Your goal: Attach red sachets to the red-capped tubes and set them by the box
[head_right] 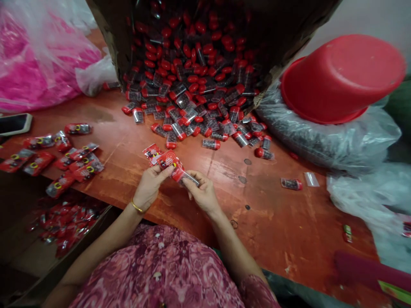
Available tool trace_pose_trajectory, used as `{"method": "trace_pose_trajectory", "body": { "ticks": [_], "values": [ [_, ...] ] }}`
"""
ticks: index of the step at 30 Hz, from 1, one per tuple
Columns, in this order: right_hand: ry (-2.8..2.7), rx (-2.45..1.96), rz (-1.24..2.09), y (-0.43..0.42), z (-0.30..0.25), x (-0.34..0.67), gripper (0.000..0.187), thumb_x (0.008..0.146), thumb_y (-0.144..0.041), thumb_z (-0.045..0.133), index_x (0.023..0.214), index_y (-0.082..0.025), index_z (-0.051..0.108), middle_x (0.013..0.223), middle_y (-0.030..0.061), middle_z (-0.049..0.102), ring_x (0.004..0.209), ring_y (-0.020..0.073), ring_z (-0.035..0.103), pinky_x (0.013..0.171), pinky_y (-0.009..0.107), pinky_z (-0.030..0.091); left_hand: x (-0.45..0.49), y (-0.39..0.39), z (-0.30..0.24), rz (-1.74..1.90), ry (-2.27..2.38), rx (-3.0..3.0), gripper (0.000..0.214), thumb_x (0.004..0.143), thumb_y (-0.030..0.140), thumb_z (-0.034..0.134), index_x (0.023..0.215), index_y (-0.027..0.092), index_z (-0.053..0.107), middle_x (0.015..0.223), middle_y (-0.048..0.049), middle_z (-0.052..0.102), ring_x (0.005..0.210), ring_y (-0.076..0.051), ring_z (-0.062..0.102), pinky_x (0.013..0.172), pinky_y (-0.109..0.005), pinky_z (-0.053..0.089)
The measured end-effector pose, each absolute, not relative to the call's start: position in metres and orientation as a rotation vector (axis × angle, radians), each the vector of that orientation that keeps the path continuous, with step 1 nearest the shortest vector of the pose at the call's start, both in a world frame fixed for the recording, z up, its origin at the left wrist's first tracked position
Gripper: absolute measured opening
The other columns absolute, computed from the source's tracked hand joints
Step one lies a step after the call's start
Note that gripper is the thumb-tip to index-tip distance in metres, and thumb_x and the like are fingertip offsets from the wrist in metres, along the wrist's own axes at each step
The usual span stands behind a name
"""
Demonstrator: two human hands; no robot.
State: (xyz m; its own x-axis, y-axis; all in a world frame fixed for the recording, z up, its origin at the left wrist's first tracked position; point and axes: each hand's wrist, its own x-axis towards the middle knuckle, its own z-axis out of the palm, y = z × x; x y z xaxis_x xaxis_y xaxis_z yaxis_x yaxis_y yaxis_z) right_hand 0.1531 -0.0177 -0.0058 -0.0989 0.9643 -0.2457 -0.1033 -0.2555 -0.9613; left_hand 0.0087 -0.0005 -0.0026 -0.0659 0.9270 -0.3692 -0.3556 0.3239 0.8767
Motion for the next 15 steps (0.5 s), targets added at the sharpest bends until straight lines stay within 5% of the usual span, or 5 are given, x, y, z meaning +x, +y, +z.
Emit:
{"method": "trace_pose_trajectory", "body": {
  "ticks": [7,15],
  "values": [
    [-1.084,-1.281,1.401,-0.015,-0.008,0.149,0.034,0.067,-0.047,0.068,0.084,-0.018,0.061,0.053,-0.0056,0.056,0.035,0.0043,0.039,0.035,0.018,0.032,0.013,-0.002,-0.008,1.131,1.137,0.679,0.029,0.052,0.032,0.080,0.073,0.013,0.071,0.073,-0.0040,0.071,0.066,-0.014,0.062,0.068,-0.027,0.049],
    [-1.093,-1.207,1.426,-0.014,-0.023,0.141,0.029,0.076,-0.047,0.060,0.084,-0.020,0.053,0.058,-0.0071,0.055,0.033,0.0034,0.037,0.034,0.019,0.033,0.024,-0.002,-0.006,1.181,1.123,0.489,0.029,0.052,0.036,0.080,0.063,0.011,0.067,0.060,-0.0003,0.065,0.056,-0.008,0.055,0.060,-0.022,0.044]
  ]
}}
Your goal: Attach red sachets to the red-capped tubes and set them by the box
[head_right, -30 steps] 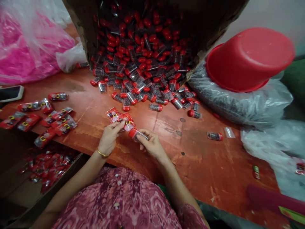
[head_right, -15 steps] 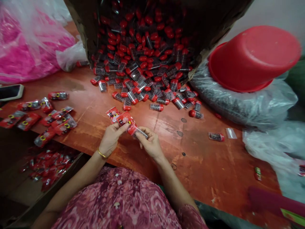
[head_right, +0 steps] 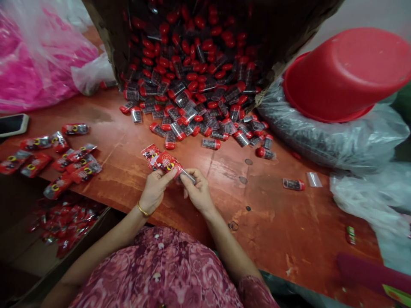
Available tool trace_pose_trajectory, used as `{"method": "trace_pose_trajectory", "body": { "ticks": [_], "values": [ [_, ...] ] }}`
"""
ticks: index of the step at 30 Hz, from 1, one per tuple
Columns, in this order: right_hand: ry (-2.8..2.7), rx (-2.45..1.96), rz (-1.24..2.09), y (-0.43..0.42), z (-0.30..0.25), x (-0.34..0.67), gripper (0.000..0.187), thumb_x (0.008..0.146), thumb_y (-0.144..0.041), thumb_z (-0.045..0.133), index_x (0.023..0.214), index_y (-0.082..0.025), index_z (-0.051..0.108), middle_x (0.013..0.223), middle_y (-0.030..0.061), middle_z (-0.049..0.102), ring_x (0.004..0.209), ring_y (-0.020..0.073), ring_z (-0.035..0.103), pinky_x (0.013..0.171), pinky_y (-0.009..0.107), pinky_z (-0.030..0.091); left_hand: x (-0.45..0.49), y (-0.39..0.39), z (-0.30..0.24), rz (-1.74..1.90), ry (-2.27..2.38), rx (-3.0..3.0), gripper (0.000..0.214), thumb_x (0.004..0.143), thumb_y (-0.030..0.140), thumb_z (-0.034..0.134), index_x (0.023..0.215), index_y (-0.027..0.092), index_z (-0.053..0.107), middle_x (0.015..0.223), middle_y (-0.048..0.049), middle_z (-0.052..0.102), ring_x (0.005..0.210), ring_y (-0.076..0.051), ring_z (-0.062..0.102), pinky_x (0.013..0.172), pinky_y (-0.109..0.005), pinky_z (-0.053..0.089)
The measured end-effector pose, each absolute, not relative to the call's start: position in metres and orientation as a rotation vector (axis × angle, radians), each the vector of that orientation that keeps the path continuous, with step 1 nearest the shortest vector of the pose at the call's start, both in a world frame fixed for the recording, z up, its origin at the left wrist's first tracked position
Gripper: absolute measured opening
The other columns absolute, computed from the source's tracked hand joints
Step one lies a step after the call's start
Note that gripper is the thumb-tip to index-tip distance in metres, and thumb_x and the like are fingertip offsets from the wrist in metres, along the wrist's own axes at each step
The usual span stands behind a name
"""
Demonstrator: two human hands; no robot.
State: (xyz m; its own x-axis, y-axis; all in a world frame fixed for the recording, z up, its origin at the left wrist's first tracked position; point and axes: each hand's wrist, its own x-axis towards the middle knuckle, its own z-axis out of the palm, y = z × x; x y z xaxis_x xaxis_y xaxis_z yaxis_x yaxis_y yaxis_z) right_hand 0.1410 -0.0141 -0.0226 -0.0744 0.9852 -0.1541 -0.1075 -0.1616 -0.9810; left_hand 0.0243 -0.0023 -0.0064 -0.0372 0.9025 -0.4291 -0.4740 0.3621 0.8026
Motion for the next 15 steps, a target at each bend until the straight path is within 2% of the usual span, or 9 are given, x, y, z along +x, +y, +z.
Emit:
{"method": "trace_pose_trajectory", "body": {
  "ticks": [5,9,15],
  "values": [
    [-1.171,-1.260,1.286,-0.009,-0.017,0.137,0.029,0.075,-0.044,0.063,0.090,-0.022,0.053,0.067,-0.0046,0.059,0.044,0.0056,0.046,0.042,0.020,0.039,0.022,0.002,-0.004,1.297,1.129,0.437,0.026,0.050,0.031,0.080,0.064,0.013,0.067,0.063,0.0001,0.066,0.059,-0.009,0.057,0.064,-0.023,0.045],
    [-1.109,-1.204,1.421,-0.009,-0.014,0.134,0.033,0.074,-0.051,0.061,0.086,-0.022,0.050,0.052,-0.0073,0.054,0.042,0.0086,0.050,0.046,0.022,0.043,0.018,0.004,-0.002,1.327,1.067,0.435,0.026,0.049,0.026,0.080,0.067,0.014,0.067,0.069,-0.0001,0.067,0.065,-0.011,0.059,0.070,-0.025,0.045],
    [-1.035,-1.272,1.281,-0.010,-0.008,0.133,0.029,0.074,-0.047,0.062,0.081,-0.021,0.050,0.048,-0.0089,0.049,0.038,0.0075,0.047,0.042,0.021,0.041,0.022,0.002,-0.004,1.243,1.033,0.531,0.024,0.057,0.033,0.077,0.066,0.014,0.066,0.066,-0.0003,0.065,0.062,-0.011,0.056,0.065,-0.025,0.045]
  ]
}}
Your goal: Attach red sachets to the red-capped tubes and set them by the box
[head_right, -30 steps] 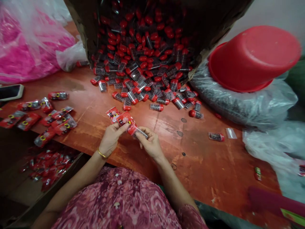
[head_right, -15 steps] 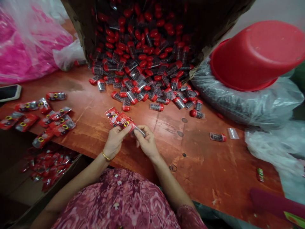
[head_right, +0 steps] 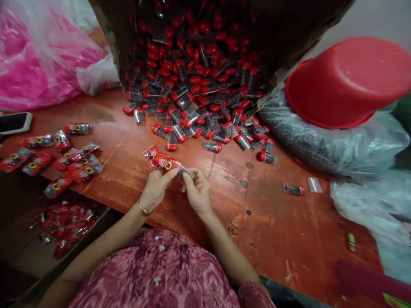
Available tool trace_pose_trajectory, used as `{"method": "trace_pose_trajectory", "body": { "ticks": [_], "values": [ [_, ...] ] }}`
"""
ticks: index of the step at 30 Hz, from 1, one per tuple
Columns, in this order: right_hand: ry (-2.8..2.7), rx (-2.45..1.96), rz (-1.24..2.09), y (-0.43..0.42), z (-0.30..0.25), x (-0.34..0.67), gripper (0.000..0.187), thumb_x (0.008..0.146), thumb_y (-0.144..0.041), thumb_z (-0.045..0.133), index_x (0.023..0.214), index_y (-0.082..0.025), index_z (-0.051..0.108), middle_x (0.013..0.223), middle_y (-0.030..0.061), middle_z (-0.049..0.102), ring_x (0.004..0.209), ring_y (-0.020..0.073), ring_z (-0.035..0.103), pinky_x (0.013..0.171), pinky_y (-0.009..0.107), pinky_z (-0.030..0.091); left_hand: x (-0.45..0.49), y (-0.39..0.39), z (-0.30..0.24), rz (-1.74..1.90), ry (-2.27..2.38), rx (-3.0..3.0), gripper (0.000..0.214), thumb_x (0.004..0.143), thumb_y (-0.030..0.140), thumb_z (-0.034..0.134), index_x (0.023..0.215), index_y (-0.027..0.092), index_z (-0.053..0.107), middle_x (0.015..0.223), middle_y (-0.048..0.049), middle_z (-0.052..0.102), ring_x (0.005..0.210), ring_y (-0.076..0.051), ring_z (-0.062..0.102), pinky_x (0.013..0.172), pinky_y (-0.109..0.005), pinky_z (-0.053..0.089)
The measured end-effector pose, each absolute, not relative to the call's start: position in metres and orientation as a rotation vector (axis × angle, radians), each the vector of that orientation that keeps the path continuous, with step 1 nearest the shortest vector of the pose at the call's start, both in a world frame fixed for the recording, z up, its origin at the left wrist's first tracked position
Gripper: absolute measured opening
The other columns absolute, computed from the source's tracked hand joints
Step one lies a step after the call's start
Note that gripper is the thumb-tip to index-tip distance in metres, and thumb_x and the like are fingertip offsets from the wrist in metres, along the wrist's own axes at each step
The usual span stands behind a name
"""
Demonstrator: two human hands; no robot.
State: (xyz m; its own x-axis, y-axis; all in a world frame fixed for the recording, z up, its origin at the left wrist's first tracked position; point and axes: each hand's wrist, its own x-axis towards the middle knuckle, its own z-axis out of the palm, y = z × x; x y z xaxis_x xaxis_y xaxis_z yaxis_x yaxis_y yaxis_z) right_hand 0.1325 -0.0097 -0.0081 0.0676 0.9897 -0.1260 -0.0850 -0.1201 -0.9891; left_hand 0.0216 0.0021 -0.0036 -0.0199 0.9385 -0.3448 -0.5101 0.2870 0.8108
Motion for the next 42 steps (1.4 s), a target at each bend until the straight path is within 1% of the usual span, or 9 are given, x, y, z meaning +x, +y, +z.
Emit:
{"method": "trace_pose_trajectory", "body": {
  "ticks": [11,17,20,23,26,29,33,37,42],
  "values": [
    [-1.107,-1.279,1.417,-0.008,-0.008,0.132,0.032,0.070,-0.049,0.066,0.079,-0.020,0.054,0.049,-0.0073,0.053,0.036,0.0068,0.047,0.039,0.021,0.041,0.016,0.003,-0.012,1.213,1.070,0.598,0.018,0.059,0.025,0.073,0.058,0.014,0.060,0.057,0.0029,0.058,0.056,-0.009,0.051,0.058,-0.023,0.041],
    [-0.986,-1.153,1.581,-0.007,-0.007,0.130,0.041,0.063,-0.052,0.071,0.088,-0.023,0.057,0.075,-0.0007,0.065,0.052,0.0110,0.059,0.055,0.027,0.052,0.011,0.003,-0.002,1.254,1.077,0.584,0.024,0.058,0.033,0.076,0.067,0.013,0.066,0.068,-0.0011,0.065,0.064,-0.011,0.056,0.064,-0.024,0.045],
    [-1.048,-1.139,1.591,-0.007,-0.009,0.129,0.042,0.064,-0.052,0.070,0.091,-0.024,0.056,0.073,-0.0006,0.066,0.052,0.0120,0.059,0.061,0.030,0.053,0.012,0.001,-0.002,1.238,1.060,0.530,0.027,0.059,0.036,0.076,0.068,0.012,0.067,0.066,-0.0019,0.065,0.062,-0.011,0.057,0.062,-0.023,0.045],
    [-1.141,-1.217,1.441,-0.004,-0.016,0.125,0.034,0.068,-0.053,0.066,0.077,-0.022,0.053,0.056,-0.0048,0.057,0.044,0.0101,0.052,0.052,0.026,0.048,0.015,-0.001,-0.003,1.167,0.996,0.468,0.028,0.057,0.037,0.077,0.068,0.012,0.067,0.061,-0.0006,0.064,0.056,-0.010,0.056,0.054,-0.021,0.044],
    [-1.407,-1.327,1.150,0.009,-0.022,0.125,0.034,0.071,-0.052,0.063,0.066,-0.022,0.050,0.052,-0.0044,0.051,0.046,0.0102,0.047,0.048,0.024,0.042,0.008,0.001,-0.001,1.130,0.984,0.363,0.028,0.055,0.034,0.079,0.069,0.013,0.067,0.063,-0.0011,0.066,0.059,-0.011,0.060,0.060,-0.023,0.048],
    [-1.774,-1.457,0.622,0.038,-0.024,0.140,0.029,0.078,-0.049,0.057,0.077,-0.021,0.058,0.071,0.0041,0.061,0.068,0.0172,0.055,0.066,0.031,0.045,-0.024,0.010,-0.001,1.205,1.024,0.240,0.024,0.063,0.037,0.074,0.070,0.016,0.065,0.069,-0.0025,0.069,0.069,-0.014,0.066,0.072,-0.028,0.051],
    [-1.895,-1.708,0.048,0.080,-0.033,0.177,0.032,0.085,-0.040,0.048,0.102,-0.015,0.060,0.103,0.0169,0.060,0.093,0.0280,0.052,0.083,0.044,0.040,-0.090,0.029,-0.012,1.769,1.180,0.080,0.025,0.075,0.047,0.060,0.066,0.023,0.060,0.071,0.0038,0.069,0.082,-0.010,0.065,0.080,-0.022,0.049],
    [-2.131,-1.592,-0.007,0.084,-0.049,0.200,0.022,0.086,-0.026,0.044,0.095,-0.015,0.061,0.104,0.0157,0.061,0.098,0.0274,0.051,0.088,0.045,0.038,-0.113,0.035,-0.024,1.977,1.277,0.104,0.031,0.078,0.056,0.049,0.073,0.028,0.061,0.098,0.0026,0.069,0.107,-0.011,0.058,0.087,-0.022,0.045],
    [-2.166,-1.327,0.078,0.044,-0.054,0.206,0.014,0.085,-0.022,0.049,0.079,-0.019,0.061,0.088,0.0077,0.067,0.092,0.0211,0.058,0.085,0.039,0.041,-0.056,0.030,-0.029,1.580,1.549,0.616,0.029,0.067,0.043,0.066,0.085,0.020,0.067,0.088,-0.0062,0.070,0.084,-0.019,0.065,0.079,-0.031,0.049]
  ]
}}
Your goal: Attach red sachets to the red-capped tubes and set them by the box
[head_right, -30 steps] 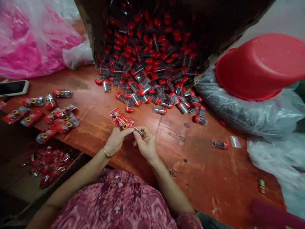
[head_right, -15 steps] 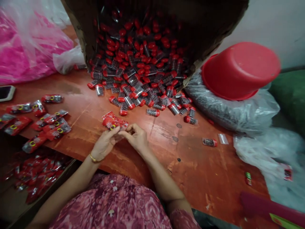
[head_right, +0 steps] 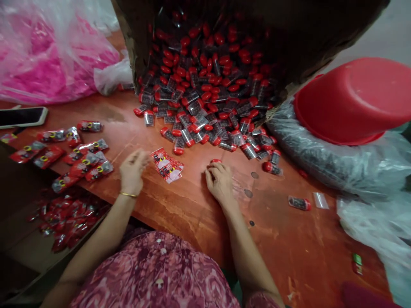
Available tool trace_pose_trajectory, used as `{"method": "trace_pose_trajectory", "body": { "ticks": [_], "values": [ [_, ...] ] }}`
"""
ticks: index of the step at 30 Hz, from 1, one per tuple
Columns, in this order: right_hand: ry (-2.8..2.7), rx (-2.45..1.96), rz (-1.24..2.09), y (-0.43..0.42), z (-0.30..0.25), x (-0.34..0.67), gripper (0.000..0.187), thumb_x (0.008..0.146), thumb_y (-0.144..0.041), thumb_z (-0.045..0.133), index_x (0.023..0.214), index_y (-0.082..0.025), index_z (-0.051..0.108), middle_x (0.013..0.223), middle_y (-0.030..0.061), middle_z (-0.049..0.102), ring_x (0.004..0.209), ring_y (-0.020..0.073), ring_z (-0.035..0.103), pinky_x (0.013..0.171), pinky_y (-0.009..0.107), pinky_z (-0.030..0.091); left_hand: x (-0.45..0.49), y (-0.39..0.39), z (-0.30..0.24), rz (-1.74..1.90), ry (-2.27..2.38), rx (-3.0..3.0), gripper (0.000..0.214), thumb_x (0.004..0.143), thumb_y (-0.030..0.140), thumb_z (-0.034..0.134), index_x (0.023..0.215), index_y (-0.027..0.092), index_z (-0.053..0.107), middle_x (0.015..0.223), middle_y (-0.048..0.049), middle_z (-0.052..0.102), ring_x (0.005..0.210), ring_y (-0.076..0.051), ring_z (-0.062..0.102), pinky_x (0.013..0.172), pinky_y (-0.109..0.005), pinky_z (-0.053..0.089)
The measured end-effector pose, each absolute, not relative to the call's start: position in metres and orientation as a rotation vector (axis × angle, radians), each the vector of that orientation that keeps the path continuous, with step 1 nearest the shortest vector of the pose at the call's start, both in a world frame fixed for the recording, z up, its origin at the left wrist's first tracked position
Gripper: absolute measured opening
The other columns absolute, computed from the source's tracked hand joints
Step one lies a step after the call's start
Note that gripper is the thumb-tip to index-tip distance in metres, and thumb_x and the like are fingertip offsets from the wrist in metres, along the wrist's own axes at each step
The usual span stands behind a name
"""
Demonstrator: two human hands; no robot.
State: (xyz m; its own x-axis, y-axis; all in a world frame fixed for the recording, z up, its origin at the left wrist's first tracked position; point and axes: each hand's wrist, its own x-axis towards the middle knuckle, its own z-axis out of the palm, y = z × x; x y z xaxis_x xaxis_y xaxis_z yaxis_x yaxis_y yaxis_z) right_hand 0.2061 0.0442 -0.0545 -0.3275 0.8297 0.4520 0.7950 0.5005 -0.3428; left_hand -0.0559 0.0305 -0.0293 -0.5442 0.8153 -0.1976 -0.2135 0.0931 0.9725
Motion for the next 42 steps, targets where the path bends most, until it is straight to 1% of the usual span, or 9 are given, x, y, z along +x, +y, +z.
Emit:
{"method": "trace_pose_trajectory", "body": {
  "ticks": [4,8,14,20,26,30,34,38,42],
  "values": [
    [-2.000,-1.363,0.086,0.023,-0.053,0.208,0.011,0.083,-0.027,0.054,0.078,-0.019,0.061,0.083,0.0073,0.068,0.081,0.0201,0.061,0.076,0.037,0.043,-0.035,0.031,-0.034,1.166,1.864,1.430,0.021,0.069,0.029,0.067,0.087,0.021,0.072,0.114,-0.0114,0.065,0.118,-0.032,0.050,0.103,-0.049,0.028],
    [-1.919,-1.404,0.114,0.018,-0.052,0.204,0.014,0.084,-0.029,0.052,0.080,-0.019,0.060,0.084,0.0080,0.067,0.079,0.0201,0.060,0.072,0.036,0.044,-0.046,0.038,-0.040,0.899,2.048,1.672,0.017,0.074,0.029,0.061,0.085,0.026,0.073,0.125,-0.0087,0.059,0.130,-0.037,0.034,0.106,-0.057,0.013],
    [-1.911,-1.350,0.077,0.015,-0.042,0.188,0.010,0.084,-0.024,0.054,0.080,-0.018,0.061,0.086,0.0088,0.067,0.082,0.0203,0.060,0.073,0.035,0.045,-0.044,0.038,-0.041,0.830,2.053,1.776,0.018,0.078,0.026,0.055,0.078,0.026,0.074,0.117,-0.0075,0.064,0.127,-0.036,0.039,0.105,-0.057,0.015],
    [-1.961,-1.240,0.084,0.010,-0.038,0.166,0.009,0.083,-0.021,0.054,0.079,-0.018,0.061,0.083,0.0082,0.067,0.080,0.0197,0.060,0.074,0.035,0.045,-0.034,0.023,-0.041,0.662,2.140,1.864,0.031,0.082,0.034,0.051,0.106,0.023,0.068,0.132,-0.0109,0.053,0.129,-0.035,0.038,0.105,-0.055,0.023],
    [-1.971,-1.201,0.180,0.004,-0.035,0.154,0.011,0.084,-0.022,0.054,0.077,-0.018,0.061,0.081,0.0075,0.068,0.076,0.0187,0.060,0.073,0.034,0.044,-0.037,0.028,-0.045,0.728,2.145,1.886,0.024,0.082,0.031,0.052,0.093,0.025,0.073,0.125,-0.0086,0.060,0.126,-0.033,0.042,0.105,-0.056,0.024],
    [-1.810,-1.269,0.431,-0.001,-0.030,0.145,0.015,0.085,-0.027,0.051,0.079,-0.019,0.062,0.079,0.0056,0.068,0.076,0.0177,0.060,0.074,0.034,0.044,-0.031,0.022,-0.034,1.012,2.084,1.848,0.024,0.082,0.033,0.054,0.094,0.024,0.072,0.125,-0.0110,0.059,0.127,-0.032,0.043,0.105,-0.056,0.025],
    [-1.418,-1.263,0.951,0.000,-0.024,0.124,0.025,0.080,-0.039,0.055,0.093,-0.018,0.061,0.084,0.0041,0.067,0.074,0.0152,0.060,0.068,0.028,0.048,-0.013,0.006,-0.014,1.165,1.924,1.895,0.024,0.081,0.033,0.055,0.095,0.024,0.072,0.128,-0.0113,0.056,0.127,-0.031,0.042,0.106,-0.055,0.024],
    [-1.219,-1.142,1.171,0.007,-0.020,0.110,0.026,0.077,-0.042,0.054,0.075,-0.017,0.060,0.068,0.0000,0.061,0.063,0.0122,0.055,0.061,0.024,0.045,0.001,-0.006,-0.006,1.280,1.785,1.821,0.025,0.078,0.030,0.058,0.100,0.024,0.070,0.132,-0.0097,0.054,0.130,-0.029,0.039,0.109,-0.051,0.019],
    [-1.233,-1.192,1.065,0.004,-0.017,0.112,0.029,0.079,-0.040,0.048,0.061,-0.018,0.053,0.054,-0.0034,0.049,0.052,0.0097,0.045,0.051,0.022,0.037,0.005,-0.013,-0.007,1.248,1.560,1.266,0.039,0.071,0.042,0.065,0.099,0.015,0.069,0.109,-0.0137,0.067,0.108,-0.028,0.058,0.098,-0.043,0.039]
  ]
}}
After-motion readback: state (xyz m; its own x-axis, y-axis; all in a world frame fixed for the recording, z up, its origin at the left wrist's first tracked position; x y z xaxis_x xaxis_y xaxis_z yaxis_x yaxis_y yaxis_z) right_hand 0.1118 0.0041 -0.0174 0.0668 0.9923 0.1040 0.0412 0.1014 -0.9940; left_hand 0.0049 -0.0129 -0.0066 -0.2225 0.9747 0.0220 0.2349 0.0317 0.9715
